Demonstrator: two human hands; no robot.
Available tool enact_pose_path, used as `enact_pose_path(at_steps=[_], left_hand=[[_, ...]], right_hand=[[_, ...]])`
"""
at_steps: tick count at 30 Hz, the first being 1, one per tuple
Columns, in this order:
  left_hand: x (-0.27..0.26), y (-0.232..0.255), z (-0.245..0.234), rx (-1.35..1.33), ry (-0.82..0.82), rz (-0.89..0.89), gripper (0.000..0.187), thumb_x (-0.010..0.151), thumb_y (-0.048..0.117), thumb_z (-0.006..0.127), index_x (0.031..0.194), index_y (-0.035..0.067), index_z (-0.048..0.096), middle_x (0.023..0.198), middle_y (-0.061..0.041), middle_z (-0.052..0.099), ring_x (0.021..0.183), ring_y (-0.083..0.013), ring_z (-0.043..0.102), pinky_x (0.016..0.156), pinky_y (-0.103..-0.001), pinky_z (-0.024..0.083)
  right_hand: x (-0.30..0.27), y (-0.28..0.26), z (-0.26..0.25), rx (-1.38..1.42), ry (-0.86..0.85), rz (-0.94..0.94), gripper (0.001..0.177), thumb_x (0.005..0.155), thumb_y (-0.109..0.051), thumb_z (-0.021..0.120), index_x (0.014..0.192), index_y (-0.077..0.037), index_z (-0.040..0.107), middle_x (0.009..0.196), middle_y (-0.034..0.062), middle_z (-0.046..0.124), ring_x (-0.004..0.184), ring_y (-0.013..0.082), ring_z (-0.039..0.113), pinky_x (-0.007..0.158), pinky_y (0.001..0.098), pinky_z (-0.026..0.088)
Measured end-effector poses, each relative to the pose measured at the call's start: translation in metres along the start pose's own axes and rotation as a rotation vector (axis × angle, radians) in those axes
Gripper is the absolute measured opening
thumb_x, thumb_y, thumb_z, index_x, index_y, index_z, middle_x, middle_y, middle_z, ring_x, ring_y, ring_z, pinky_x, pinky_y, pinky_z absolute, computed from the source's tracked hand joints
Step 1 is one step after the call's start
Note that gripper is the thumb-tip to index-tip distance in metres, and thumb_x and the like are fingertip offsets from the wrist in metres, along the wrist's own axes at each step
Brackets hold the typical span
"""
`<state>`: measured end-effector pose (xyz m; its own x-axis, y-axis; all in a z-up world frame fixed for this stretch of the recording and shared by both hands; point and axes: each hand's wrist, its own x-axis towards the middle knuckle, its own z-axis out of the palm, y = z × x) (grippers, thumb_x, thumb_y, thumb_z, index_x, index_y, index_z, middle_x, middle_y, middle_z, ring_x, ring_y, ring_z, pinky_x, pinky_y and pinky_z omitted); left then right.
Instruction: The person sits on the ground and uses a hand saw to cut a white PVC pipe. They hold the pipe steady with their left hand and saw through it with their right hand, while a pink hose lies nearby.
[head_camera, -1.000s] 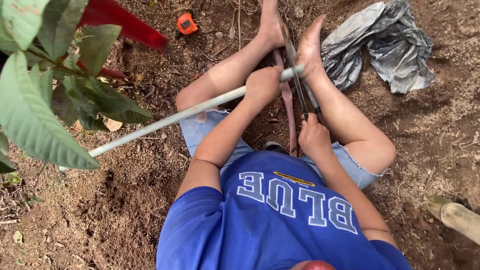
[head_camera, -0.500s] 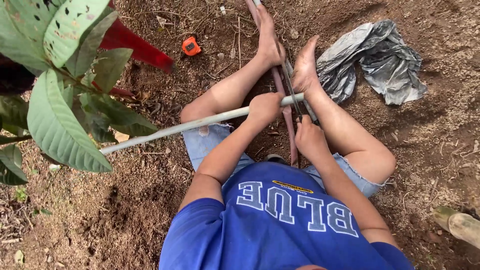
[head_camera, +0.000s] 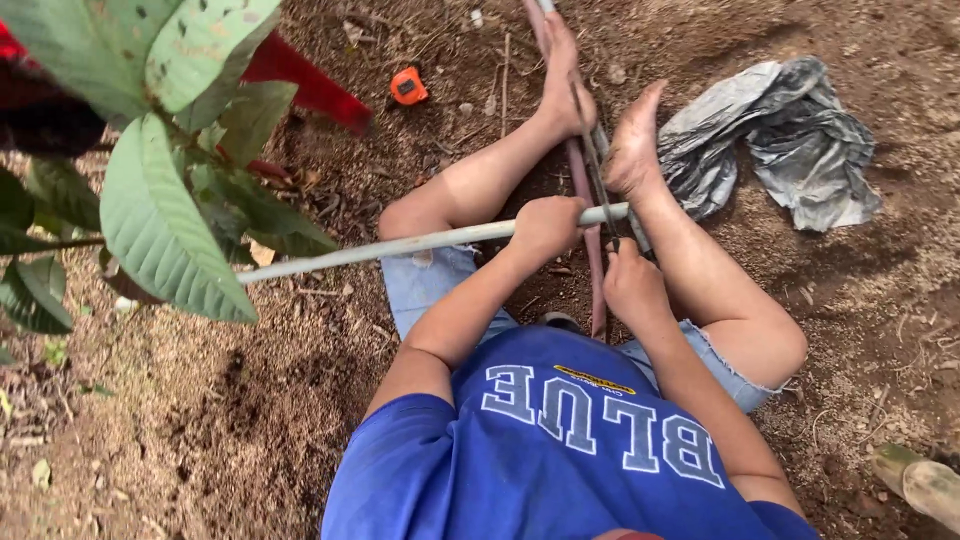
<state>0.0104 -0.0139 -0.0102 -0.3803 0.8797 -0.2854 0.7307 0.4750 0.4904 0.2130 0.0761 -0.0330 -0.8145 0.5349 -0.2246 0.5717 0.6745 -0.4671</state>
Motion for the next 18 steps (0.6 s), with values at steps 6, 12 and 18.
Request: enact_pose_path(at_steps=[6,12,18], left_hand=[[0.014,-0.025,-0.012,0.017,0.077,-0.132,0.024,0.087,0.026,0.082,0.108,0.014,0.079,0.096,-0.011,0.081,0.099,-0.0313,0.081,0.088,-0.049,0.065],[0.008,0.0,0.012,0.04,-0.031,-0.057,0.027,0.086,0.03,0.081,0.11,0.017,0.077,0.099,-0.008,0.082,0.1,-0.0297,0.081,0.089,-0.048,0.065],[-0.003,-0.005,0.002,0.049,-0.074,0.007,0.024,0.089,0.029,0.077,0.106,0.013,0.076,0.091,-0.012,0.08,0.093,-0.0357,0.08,0.083,-0.052,0.065]], right_hand=[[-0.021,-0.002,0.001,-0.023,-0.064,0.038,0.031,0.113,-0.023,0.041,0.124,-0.004,0.062,0.083,0.028,0.074,0.085,0.0499,0.077,0.076,0.0614,0.061],[0.003,-0.019,-0.012,0.04,-0.046,0.052,0.032,0.113,-0.022,0.039,0.123,0.0,0.06,0.087,0.0334,0.073,0.088,0.0549,0.075,0.079,0.0647,0.059],[0.002,-0.022,0.001,0.006,-0.054,0.106,0.031,0.112,-0.026,0.04,0.121,-0.002,0.058,0.085,0.0315,0.073,0.088,0.0548,0.076,0.082,0.0654,0.06]])
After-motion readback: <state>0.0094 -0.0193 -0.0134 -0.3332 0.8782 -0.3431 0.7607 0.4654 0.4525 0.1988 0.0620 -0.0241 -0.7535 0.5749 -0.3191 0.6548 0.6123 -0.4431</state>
